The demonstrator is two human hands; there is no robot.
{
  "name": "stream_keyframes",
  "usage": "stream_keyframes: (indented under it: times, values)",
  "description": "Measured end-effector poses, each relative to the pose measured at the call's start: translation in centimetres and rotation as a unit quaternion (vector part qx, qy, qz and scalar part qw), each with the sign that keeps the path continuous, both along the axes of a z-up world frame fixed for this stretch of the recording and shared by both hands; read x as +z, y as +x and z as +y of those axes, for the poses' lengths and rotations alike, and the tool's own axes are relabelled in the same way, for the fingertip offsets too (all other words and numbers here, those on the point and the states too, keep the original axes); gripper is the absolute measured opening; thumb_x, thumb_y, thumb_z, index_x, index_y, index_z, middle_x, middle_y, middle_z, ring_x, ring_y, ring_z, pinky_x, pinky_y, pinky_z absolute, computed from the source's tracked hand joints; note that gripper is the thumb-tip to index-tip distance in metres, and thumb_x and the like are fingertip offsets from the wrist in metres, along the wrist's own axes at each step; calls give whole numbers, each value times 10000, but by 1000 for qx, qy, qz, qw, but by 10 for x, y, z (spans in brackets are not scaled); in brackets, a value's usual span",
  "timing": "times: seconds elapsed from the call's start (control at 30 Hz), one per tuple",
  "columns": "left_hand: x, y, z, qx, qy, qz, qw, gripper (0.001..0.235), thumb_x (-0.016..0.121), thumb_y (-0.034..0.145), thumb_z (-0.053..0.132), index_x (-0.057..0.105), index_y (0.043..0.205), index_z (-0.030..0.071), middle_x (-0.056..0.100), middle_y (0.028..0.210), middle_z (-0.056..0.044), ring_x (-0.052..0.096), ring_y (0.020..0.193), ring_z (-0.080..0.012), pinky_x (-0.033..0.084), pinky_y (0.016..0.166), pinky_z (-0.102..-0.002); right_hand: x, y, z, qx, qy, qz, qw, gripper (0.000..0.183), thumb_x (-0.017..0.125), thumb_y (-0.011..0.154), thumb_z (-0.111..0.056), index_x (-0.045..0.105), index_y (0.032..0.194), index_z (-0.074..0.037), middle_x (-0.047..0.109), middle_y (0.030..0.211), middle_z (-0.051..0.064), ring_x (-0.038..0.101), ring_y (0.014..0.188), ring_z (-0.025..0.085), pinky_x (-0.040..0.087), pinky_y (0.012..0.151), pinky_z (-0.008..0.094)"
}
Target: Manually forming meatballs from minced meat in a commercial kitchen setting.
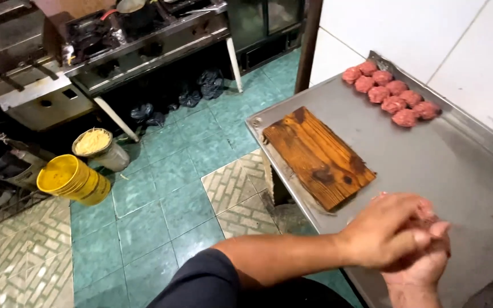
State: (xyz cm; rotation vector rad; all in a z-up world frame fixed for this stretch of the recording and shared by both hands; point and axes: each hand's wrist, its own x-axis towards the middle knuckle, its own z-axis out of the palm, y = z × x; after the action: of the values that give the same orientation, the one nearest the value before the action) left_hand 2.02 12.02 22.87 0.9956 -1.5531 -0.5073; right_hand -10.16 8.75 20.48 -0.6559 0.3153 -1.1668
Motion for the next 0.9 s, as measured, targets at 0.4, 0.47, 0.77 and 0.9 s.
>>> stream_keyframes:
  times: [0.4, 0.47, 0.77, 0.9]
  values:
    - [18, -29, -6, -191, 210, 391, 875, 246, 648, 1061, 356, 616, 1217, 168, 595, 962, -105, 559, 928, -250, 496, 942, -404, 43, -16, 8, -77, 90, 100, 988, 748, 173, 1048, -627, 446, 1444, -53, 517, 1501, 159, 427, 1462, 397, 281, 1237, 591]
    - [28, -21, 6, -57, -107, -76, 990, 344, 608, 1042, 292, 600, 1262, 29, 597, 1282, -174, 606, 1232, -351, 481, 1083, -426, 37, -25, 0, -69, 117, 131, 982, 809, 173, 1033, -657, 444, 1449, -19, 503, 1493, 188, 424, 1436, 405, 278, 1231, 584]
    - [-20, -19, -31, -197, 85, 113, 970, 310, 529, 1173, 373, 673, 1057, 124, 682, 973, -31, 662, 887, -195, 533, 867, -297, 38, -26, 19, 3, 63, -109, 992, 887, 196, 1081, -657, 408, 1503, 94, 467, 1477, 251, 414, 1452, 408, 222, 1270, 570]
    - [28, -19, -21, -240, 229, 262, 906, 363, 540, 1072, 411, 655, 1360, 222, 653, 1167, -48, 634, 1047, -228, 517, 993, -354, 50, -16, -1, -10, 70, -98, 993, 881, 211, 1037, -674, 430, 1510, 36, 463, 1508, 252, 421, 1451, 425, 266, 1231, 590]
